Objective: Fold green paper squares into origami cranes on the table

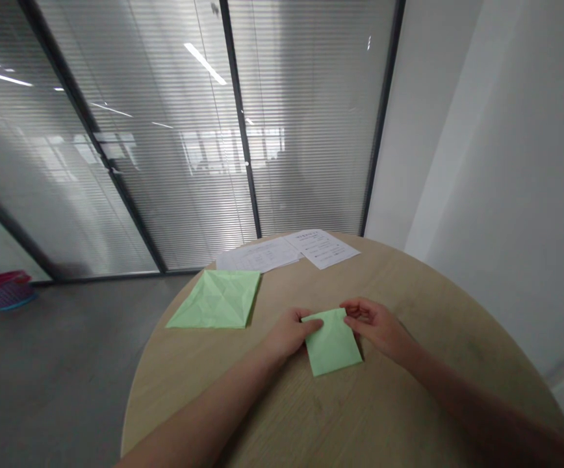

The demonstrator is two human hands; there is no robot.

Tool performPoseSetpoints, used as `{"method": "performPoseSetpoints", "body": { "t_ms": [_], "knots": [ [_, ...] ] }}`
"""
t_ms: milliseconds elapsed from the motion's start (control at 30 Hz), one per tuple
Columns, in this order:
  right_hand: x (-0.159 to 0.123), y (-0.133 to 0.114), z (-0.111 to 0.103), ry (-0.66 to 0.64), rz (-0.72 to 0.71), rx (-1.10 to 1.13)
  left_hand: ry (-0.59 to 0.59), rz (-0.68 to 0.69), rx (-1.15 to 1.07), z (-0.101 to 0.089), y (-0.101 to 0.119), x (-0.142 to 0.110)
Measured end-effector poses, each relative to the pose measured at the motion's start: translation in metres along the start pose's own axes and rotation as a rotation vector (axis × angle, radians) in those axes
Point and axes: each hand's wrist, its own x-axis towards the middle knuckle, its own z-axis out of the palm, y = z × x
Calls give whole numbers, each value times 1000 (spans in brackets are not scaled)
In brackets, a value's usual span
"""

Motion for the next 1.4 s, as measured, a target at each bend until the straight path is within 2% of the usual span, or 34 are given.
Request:
{"method": "performPoseSetpoints", "body": {
  "t_ms": [200, 533, 633, 867, 1000, 1100, 1167, 1300, 1400],
  "knots": [
    [-6, -7, 3, 21, -200, -124, 20, 10, -65, 1, -5, 2],
    [-16, -18, 2, 22, -418, -506, 28, 24, -155, 3, -11, 5],
    [-19, -21, 4, 1, -480, -535, 18, 37, -161, 4, -10, 5],
    [-14, -12, 7, -7, -409, -428, 7, 69, -208, 4, -9, 7],
    [-11, -6, 8, -7, -300, -373, -38, 92, -214, 4, -7, 6],
    [-11, -7, 10, 27, -314, -361, -62, 108, -143, 4, -6, 5],
    [-11, -8, 13, 43, -315, -328, -33, 123, -99, 4, -7, 5],
    [-10, -6, 18, 60, -130, -75, 26, 124, -93, 4, -9, 7],
    [-7, -3, 16, 10, -5, 65, 36, 111, -85, 2, -7, 7]
  ]
}}
